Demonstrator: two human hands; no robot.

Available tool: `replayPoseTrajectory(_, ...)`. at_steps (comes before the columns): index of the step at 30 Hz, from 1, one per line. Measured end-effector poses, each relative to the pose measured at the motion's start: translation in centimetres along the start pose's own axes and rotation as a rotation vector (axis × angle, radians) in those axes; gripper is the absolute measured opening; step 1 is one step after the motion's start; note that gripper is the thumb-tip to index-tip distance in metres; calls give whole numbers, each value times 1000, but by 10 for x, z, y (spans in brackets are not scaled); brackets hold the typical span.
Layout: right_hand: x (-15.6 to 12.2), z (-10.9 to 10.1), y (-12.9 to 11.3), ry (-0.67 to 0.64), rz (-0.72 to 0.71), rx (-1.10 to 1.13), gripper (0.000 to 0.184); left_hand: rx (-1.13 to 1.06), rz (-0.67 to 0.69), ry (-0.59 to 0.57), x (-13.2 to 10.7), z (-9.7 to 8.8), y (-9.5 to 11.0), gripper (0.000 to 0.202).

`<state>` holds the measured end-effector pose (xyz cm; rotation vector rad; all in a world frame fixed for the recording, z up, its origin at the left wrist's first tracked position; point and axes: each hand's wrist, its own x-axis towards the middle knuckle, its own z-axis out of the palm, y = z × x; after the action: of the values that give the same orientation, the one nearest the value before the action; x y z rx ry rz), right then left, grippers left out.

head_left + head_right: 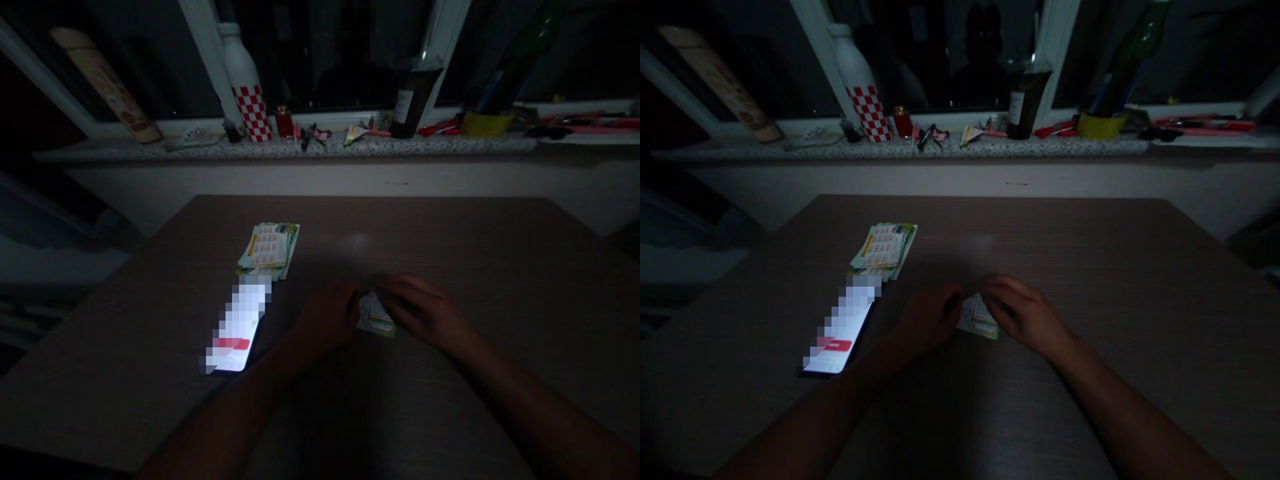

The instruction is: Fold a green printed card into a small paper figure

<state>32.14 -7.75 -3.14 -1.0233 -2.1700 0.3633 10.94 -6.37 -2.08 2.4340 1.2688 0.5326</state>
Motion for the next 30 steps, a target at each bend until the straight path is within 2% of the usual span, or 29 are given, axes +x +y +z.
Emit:
replayPoseTrajectory(5, -1, 2, 0, -203, -49, -10, 22, 120, -77, -93, 0, 0, -2, 11)
replayPoseTrajectory(9, 1, 2, -3, -320, -37, -36, 28, 199, 26, -125, -1, -4, -1, 14)
replayPoseTrajectory(14, 3, 3, -2, -336, -18, -49, 24, 96, 243, -176, -2, -10, -3, 29)
replayPoseTrajectory(18, 2, 3, -2, -332, -31, -62, 23, 86, 249, -207, -2, -8, -7, 32)
replayPoseTrajectory(22, 2, 3, -3, -339, -40, -74, 21, 99, 251, -232, -1, -8, -11, 25)
replayPoseTrajectory(30, 3, 2, -4, -346, -49, -85, 20, 108, 267, -242, -1, -14, -9, 21)
